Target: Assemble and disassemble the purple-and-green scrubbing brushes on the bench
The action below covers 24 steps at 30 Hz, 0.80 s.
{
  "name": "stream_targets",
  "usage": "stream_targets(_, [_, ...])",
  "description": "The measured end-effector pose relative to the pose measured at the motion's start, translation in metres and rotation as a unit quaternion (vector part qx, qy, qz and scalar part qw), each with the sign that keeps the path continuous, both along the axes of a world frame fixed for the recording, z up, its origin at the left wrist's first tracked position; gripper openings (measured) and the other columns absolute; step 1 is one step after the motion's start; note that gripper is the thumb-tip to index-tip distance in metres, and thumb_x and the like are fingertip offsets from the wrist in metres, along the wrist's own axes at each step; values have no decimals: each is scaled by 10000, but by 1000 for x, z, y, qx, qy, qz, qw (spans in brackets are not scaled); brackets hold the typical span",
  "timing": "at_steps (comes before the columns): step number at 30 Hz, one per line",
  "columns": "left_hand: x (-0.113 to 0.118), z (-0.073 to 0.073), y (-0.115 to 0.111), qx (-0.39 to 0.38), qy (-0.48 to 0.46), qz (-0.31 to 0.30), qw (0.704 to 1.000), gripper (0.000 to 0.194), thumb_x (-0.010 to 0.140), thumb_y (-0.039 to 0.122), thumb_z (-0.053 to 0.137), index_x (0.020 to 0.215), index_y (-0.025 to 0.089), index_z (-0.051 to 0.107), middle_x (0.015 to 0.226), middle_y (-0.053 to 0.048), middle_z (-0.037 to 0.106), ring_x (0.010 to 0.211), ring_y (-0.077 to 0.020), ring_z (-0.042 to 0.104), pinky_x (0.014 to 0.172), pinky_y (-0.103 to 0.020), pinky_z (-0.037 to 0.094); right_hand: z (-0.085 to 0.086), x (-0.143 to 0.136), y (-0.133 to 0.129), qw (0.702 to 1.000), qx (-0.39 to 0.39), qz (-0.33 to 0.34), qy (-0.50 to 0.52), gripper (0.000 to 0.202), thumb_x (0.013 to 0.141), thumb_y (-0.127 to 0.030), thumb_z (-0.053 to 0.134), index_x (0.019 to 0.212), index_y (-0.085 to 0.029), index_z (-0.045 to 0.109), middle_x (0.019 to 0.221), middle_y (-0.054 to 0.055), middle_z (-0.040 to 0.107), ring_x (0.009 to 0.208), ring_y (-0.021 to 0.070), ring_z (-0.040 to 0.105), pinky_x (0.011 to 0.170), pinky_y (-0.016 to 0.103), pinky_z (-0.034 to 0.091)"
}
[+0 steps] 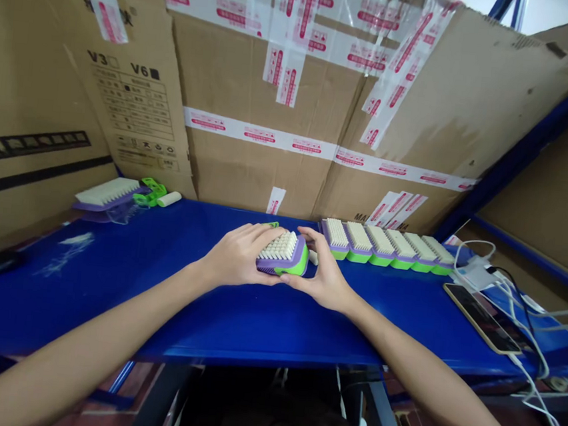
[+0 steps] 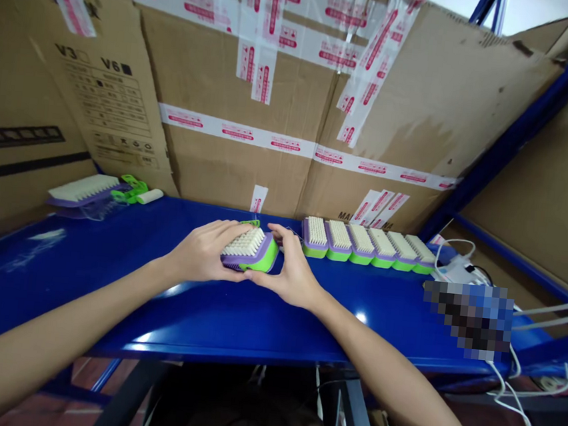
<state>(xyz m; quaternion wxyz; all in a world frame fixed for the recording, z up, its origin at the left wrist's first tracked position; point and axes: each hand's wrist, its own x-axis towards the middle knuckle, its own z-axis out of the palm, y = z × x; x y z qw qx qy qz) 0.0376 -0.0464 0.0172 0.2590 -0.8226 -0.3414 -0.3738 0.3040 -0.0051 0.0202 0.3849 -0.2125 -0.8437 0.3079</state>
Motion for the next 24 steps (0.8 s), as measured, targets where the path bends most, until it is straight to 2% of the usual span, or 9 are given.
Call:
stream_targets(5, [1, -3, 0, 31, -13, -24, 999, 909, 926, 699, 836, 1606, 161, 563, 1353, -190, 819, 1194, -383, 840, 1062, -546, 710, 5, 1, -1, 997, -69, 27, 30, 1075, 824, -655, 975, 1656, -327, 379, 1481, 140, 651, 1422, 364, 658, 1271, 621, 516])
stream_targets(10, [3, -6, -1, 10, -37, -27, 999, 945, 897, 703, 879, 1603, 152, 576, 1370, -200, 814, 1187, -382, 843, 1087, -548, 707, 7, 1, 8, 993, -106, 41, 29, 1154, 794, -609, 1004, 1693, -346, 331, 1450, 130, 687, 1401, 358, 682, 1282, 629, 487])
stream_targets(15, [4, -6, -3, -14, -37, -23, 999, 922, 896, 680, 894, 1595, 164, 583, 1373, -192, 815, 1167, -377, 848, 1085, -536, 704, 3, 0, 18, 982, -159, 82, 61, 1184, 704, -581, 1062, 1655, -315, 408, 1303, 79, 727, 1323, 325, 699, 1297, 623, 458])
stream_targets(17, [4, -7, -3, -17, -28, -21, 999, 916, 904, 682, 882, 1593, 160, 579, 1357, -195, 819, 1148, -379, 852, 1065, -533, 710, 2, 0, 17, 982, -156, 89, 60, 1114, 714, -550, 1061, 1617, -293, 461, 1262, 66, 714, 1281, 312, 699, 1280, 608, 475])
stream_targets(19, [3, -8, -2, -18, -20, -21, 999, 902, 911, 680, 868, 1592, 164, 577, 1349, -189, 822, 1130, -377, 854, 1052, -536, 711, 1, 0, 14, 986, -135, 88, 48, 1034, 768, -517, 1034, 1609, -281, 481, 1328, 82, 692, 1328, 313, 668, 1298, 601, 459])
stream_targets(22, [0, -9, 0, -22, -10, -10, 1000, 871, 920, 662, 854, 1590, 179, 579, 1365, -183, 817, 1148, -386, 845, 1060, -555, 701, -1, 1, 9, 993, -86, 79, 34, 1018, 822, -500, 998, 1648, -290, 440, 1484, 119, 639, 1459, 334, 596, 1332, 611, 426])
stream_targets(24, [-2, -10, 2, -24, -7, 7, 1000, 860, 925, 655, 850, 1589, 180, 580, 1385, -189, 809, 1187, -404, 831, 1066, -570, 692, -3, 1, 9, 997, -53, 50, 23, 1028, 850, -517, 973, 1675, -293, 402, 1520, 137, 615, 1495, 344, 572, 1330, 627, 429])
